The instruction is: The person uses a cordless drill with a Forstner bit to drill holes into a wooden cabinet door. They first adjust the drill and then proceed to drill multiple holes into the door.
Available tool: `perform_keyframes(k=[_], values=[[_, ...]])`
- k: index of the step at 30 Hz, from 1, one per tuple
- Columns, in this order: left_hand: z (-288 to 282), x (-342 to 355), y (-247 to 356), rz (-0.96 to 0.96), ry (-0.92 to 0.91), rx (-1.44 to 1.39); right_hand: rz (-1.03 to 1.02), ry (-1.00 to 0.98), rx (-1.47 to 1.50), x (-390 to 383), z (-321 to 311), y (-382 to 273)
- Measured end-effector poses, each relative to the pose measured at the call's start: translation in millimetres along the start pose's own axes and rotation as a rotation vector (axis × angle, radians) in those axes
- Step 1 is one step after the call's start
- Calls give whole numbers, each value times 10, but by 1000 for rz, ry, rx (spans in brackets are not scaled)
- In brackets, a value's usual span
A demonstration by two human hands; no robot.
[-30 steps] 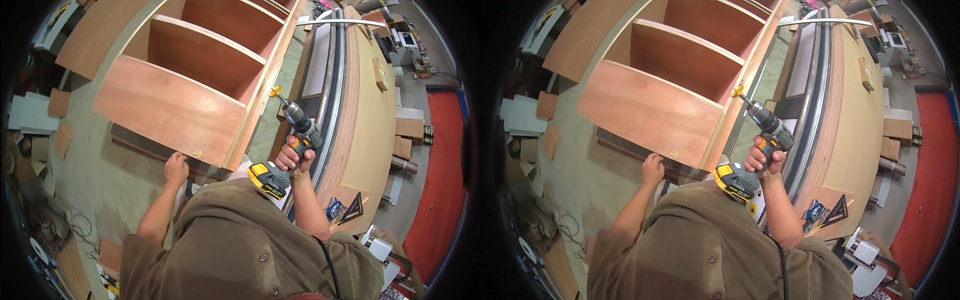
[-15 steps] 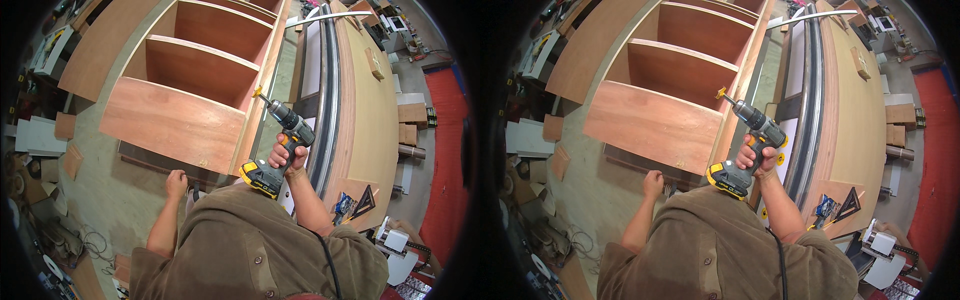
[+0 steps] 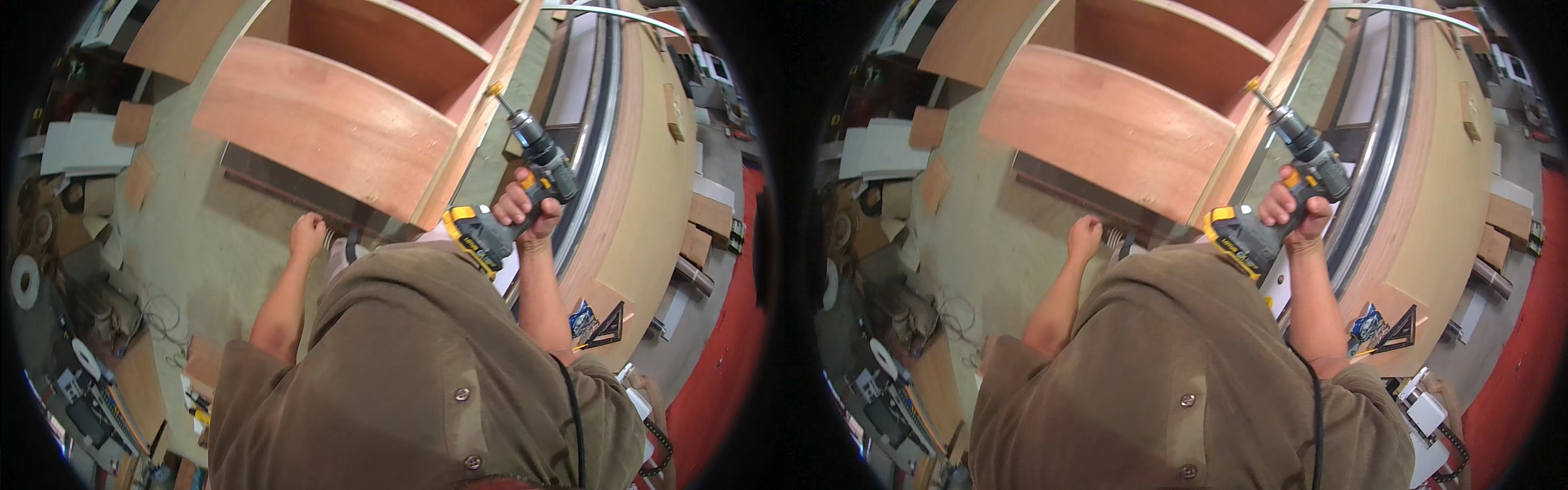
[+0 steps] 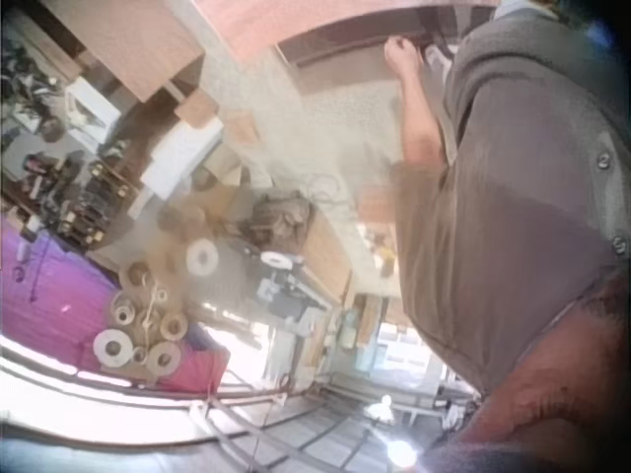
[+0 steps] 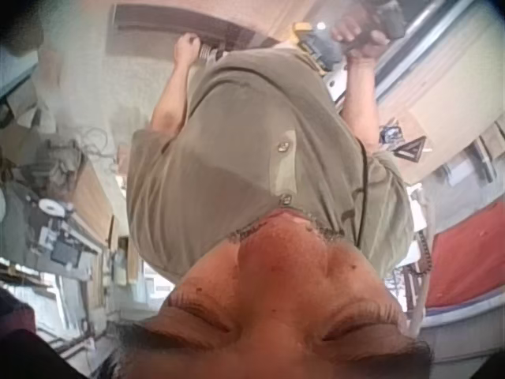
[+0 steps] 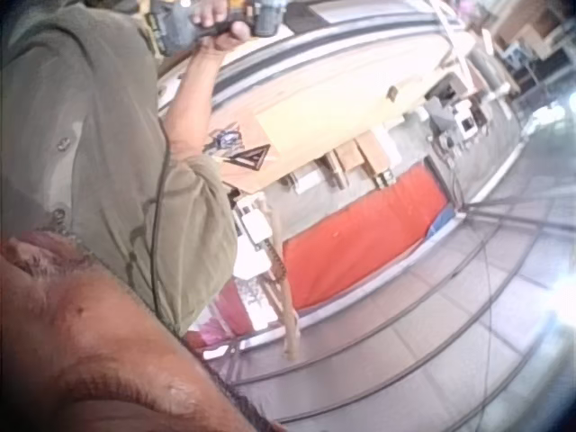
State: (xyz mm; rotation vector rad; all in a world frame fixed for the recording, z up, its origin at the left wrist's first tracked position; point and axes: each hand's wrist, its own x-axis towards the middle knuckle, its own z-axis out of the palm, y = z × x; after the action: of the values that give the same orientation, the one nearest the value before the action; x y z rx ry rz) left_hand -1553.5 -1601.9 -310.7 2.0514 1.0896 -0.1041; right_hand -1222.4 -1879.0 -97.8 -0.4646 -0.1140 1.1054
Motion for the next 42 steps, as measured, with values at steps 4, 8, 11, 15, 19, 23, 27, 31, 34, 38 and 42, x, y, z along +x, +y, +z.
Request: perform_keyframes(k=[4,8,11,15,19,23,27,31,34,38,42], values=[[33,-90,-24,-44,-17,21,-14,0,8,-32,-11,9],[109,-111,47,-82,-49,28,3,87,-105,-92,-4,-28],[190,-52,175,-107,-89,11,26,126,-149,-119,7,-36],[297,104,404,17,-39,136,34,163,-205,-187,-9,-44],[340,289,664,341,62,316,58,202,-265,-254,-33,-66],[374,532,822,586,52,400,78,271,-346,-321,-17,-74],[381,704,901,657,-63,561,130,335,-462,-398,-9,-87],[451,775,904,737,-88,633,188,391,-638,-383,90,-73],[433,793,993,731,-129,689,252,433,-807,-320,163,-21],[466,778,956,720,-143,692,289,468,-885,-255,202,46],[546,645,938,704,-79,494,391,473,-924,-189,219,60]])
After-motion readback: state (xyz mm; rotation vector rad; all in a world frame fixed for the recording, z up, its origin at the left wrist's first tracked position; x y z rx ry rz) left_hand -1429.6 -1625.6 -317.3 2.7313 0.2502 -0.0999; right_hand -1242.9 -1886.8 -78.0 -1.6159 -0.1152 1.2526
